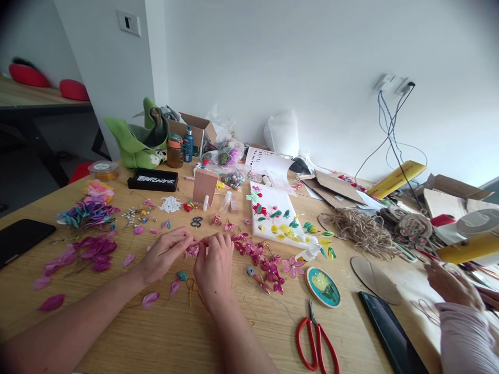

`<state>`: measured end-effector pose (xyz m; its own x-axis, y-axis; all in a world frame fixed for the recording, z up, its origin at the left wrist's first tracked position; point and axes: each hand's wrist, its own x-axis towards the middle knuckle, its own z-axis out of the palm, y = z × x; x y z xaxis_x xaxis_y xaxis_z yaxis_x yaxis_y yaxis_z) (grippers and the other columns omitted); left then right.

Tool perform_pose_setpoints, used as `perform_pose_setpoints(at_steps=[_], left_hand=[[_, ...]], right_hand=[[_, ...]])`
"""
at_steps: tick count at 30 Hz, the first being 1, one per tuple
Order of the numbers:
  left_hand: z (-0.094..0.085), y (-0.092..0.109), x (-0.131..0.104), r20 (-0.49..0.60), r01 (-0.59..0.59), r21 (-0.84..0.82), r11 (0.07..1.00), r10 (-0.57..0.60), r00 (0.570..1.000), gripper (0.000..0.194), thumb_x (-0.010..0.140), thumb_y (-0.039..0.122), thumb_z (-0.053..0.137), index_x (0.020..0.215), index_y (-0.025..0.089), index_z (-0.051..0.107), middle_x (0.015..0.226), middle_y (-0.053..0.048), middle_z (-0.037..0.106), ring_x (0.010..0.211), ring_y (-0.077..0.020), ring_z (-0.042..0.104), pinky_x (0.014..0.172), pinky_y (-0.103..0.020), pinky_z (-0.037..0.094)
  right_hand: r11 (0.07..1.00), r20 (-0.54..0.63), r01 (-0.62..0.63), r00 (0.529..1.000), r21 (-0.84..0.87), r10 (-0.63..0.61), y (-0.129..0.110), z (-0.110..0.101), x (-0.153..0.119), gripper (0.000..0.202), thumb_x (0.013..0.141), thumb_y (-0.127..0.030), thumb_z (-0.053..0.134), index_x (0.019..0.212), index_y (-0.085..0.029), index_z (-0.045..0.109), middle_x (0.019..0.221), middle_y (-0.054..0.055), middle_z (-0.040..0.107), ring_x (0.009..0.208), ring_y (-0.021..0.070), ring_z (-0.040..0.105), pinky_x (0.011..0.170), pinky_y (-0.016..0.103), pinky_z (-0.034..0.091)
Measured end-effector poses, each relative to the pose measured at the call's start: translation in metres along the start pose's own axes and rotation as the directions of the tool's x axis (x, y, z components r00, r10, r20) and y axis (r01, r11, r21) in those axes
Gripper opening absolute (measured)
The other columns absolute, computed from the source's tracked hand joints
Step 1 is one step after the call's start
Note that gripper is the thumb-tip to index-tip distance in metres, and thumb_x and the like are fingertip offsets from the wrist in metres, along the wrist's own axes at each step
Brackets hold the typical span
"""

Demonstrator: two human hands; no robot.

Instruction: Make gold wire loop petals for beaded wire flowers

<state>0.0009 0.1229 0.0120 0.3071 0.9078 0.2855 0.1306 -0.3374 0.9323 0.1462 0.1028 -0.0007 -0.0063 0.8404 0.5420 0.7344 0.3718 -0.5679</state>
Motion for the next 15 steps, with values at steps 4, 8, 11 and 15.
perform_pose_setpoints(at_steps=[4, 8, 11, 15], left_hand=[[-0.002, -0.004, 0.004, 0.000, 0.035, -0.040, 0.999, -0.035, 0.999, 0.033, 0.089, 0.039, 0.056, 0.067, 0.016, 0.066, 0.078, -0.004, 0.061, 0.079, -0.0188, 0.056, 0.073, -0.030, 0.041], [-0.003, -0.011, 0.008, 0.014, 0.139, -0.149, 0.979, -0.138, 0.990, 0.026, 0.077, 0.039, 0.069, 0.087, 0.016, 0.073, 0.089, -0.008, 0.071, 0.080, -0.0212, 0.062, 0.072, -0.031, 0.047], [-0.003, -0.013, 0.009, 0.052, 0.215, -0.248, 0.945, -0.209, 0.977, 0.035, 0.073, 0.041, 0.074, 0.094, 0.014, 0.074, 0.082, -0.007, 0.073, 0.069, -0.0180, 0.062, 0.065, -0.030, 0.048], [-0.004, -0.012, 0.010, 0.076, 0.277, -0.344, 0.897, -0.267, 0.961, 0.037, 0.065, 0.042, 0.081, 0.089, 0.014, 0.075, 0.072, -0.004, 0.072, 0.062, -0.0148, 0.060, 0.062, -0.028, 0.047]], right_hand=[[1.000, -0.029, 0.007, 1.000, 0.023, -0.006, 0.002, 0.000, 0.003, 0.018, 0.089, -0.009, 0.052, 0.075, -0.019, 0.055, 0.080, 0.005, 0.060, 0.083, 0.0225, 0.050, 0.080, 0.036, 0.039], [0.998, -0.040, 0.023, 0.999, 0.050, -0.021, 0.002, -0.002, 0.004, 0.017, 0.090, -0.012, 0.052, 0.075, -0.019, 0.056, 0.080, 0.005, 0.059, 0.084, 0.0226, 0.051, 0.081, 0.037, 0.039], [0.996, -0.046, 0.034, 0.998, 0.080, -0.030, 0.001, -0.001, 0.003, 0.016, 0.090, -0.013, 0.052, 0.076, -0.019, 0.057, 0.080, 0.004, 0.059, 0.083, 0.0221, 0.051, 0.079, 0.035, 0.040], [0.978, -0.030, -0.016, 0.999, 0.207, 0.023, -0.002, -0.002, 0.002, 0.015, 0.089, -0.019, 0.054, 0.075, -0.020, 0.060, 0.079, 0.004, 0.061, 0.083, 0.0220, 0.052, 0.077, 0.034, 0.039]])
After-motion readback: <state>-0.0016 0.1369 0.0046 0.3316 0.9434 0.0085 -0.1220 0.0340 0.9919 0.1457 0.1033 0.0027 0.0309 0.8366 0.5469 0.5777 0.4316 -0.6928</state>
